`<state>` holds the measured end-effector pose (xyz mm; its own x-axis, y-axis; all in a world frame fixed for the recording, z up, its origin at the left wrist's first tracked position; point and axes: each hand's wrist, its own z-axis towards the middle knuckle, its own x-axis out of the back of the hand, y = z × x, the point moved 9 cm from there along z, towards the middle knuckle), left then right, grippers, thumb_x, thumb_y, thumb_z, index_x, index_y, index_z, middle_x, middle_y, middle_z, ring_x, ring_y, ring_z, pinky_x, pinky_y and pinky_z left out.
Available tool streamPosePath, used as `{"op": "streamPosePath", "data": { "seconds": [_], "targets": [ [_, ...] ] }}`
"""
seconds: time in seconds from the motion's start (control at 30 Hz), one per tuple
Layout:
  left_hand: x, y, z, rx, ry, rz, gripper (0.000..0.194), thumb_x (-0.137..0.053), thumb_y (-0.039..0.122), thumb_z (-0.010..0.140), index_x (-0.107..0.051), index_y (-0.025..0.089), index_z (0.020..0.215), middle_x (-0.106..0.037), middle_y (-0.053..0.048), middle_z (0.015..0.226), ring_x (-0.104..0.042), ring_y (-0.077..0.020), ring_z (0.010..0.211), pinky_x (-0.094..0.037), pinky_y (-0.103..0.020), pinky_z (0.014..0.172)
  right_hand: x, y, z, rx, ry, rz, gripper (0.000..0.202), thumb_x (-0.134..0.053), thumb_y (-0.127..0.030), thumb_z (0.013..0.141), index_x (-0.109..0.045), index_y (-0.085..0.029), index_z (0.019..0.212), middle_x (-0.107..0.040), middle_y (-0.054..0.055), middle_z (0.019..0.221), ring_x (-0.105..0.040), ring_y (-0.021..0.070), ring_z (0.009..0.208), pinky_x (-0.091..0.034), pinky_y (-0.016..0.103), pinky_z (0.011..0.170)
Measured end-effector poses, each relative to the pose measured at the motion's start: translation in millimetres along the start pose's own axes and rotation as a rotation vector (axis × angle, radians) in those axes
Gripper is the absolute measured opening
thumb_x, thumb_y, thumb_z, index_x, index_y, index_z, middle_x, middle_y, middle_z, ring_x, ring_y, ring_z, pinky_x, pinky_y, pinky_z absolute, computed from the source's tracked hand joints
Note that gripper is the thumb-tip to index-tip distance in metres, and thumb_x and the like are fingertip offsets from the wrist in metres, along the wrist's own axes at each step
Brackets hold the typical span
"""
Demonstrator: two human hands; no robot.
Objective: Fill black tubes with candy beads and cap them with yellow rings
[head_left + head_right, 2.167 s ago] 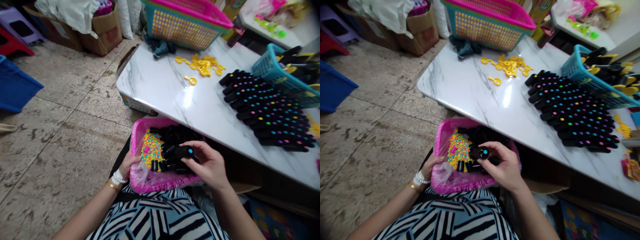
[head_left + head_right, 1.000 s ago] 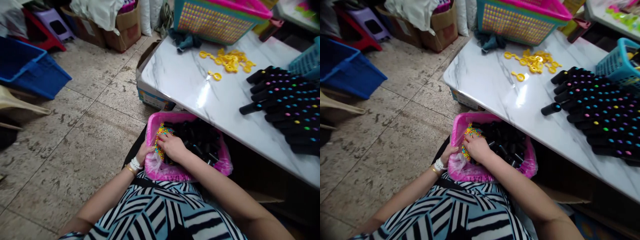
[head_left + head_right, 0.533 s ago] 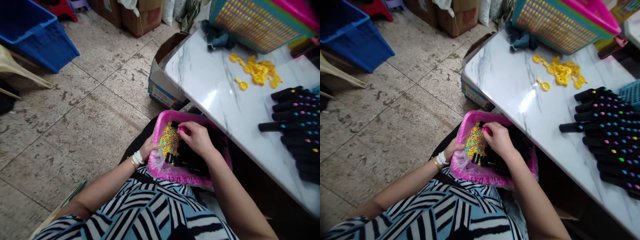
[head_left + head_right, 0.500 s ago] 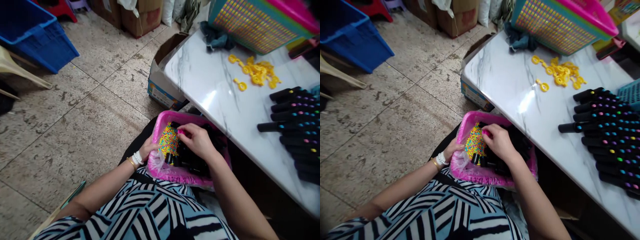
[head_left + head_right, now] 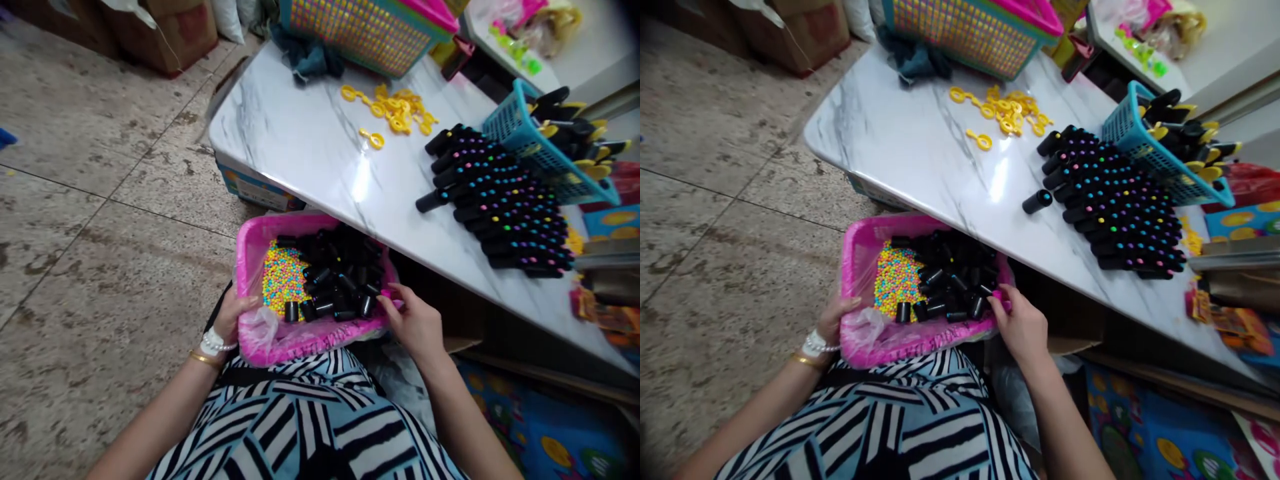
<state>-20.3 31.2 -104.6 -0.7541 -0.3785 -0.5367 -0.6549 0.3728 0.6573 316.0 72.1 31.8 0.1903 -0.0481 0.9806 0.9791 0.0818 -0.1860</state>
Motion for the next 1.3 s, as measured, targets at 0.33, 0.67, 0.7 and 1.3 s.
{"op": "streamPosePath", "data": {
  "seconds": [0.33, 0.67, 0.7, 1.3],
  "targets": [
    [11.7, 9.5, 4.2, -0.074, 0.0, 0.059, 0.062, -0.078, 0.028, 0.055, -0.067, 0.017, 0.115, -0.075, -0.006, 0.097, -0.068, -0.0279, 0.091, -0.052, -0.039, 0.087, -5.3, -25.1, 12.0, 0.164, -0.15, -0.25, 0.032, -0.055, -0.045, 0.092, -0.073, -0.022, 0.078, -0.07, 0.002, 0.078, -0.063, 0.0142, 0.062, -0.034, 0.025, 0.048],
    [2.4, 1.3, 10.3, -0.212, -0.201, 0.0, 0.057, -0.072, 0.027, 0.067, -0.061, 0.017, 0.122, -0.07, -0.008, 0.114, -0.063, -0.0284, 0.105, -0.044, -0.042, 0.099, -75.8, -185.4, 40.0, 0.75, -0.341, -0.358, 0.03, -0.05, -0.014, 0.091, -0.062, -0.017, 0.118, -0.068, 0.011, 0.103, -0.061, 0.0243, 0.089, -0.042, 0.028, 0.058],
    [4.1, 0.9, 10.7, -0.211, -0.197, 0.011, 0.054, -0.072, 0.027, 0.067, -0.063, 0.016, 0.119, -0.071, -0.008, 0.11, -0.064, -0.0283, 0.103, -0.045, -0.042, 0.097, -87.5, -187.7, 40.5, 0.77, -0.388, -0.418, 0.031, -0.049, -0.01, 0.089, -0.061, -0.015, 0.118, -0.068, 0.012, 0.102, -0.061, 0.0254, 0.088, -0.042, 0.029, 0.056],
    [10.6, -3.9, 15.2, -0.252, -0.198, 0.139, 0.059, -0.072, 0.034, 0.067, -0.061, 0.014, 0.122, -0.068, -0.008, 0.109, -0.059, -0.0286, 0.101, -0.043, -0.042, 0.095, -117.3, -212.0, 45.4, 0.814, -0.415, -0.198, 0.033, -0.05, -0.023, 0.094, -0.056, -0.016, 0.126, -0.063, 0.012, 0.11, -0.055, 0.0241, 0.099, -0.046, 0.031, 0.077]
  ]
}}
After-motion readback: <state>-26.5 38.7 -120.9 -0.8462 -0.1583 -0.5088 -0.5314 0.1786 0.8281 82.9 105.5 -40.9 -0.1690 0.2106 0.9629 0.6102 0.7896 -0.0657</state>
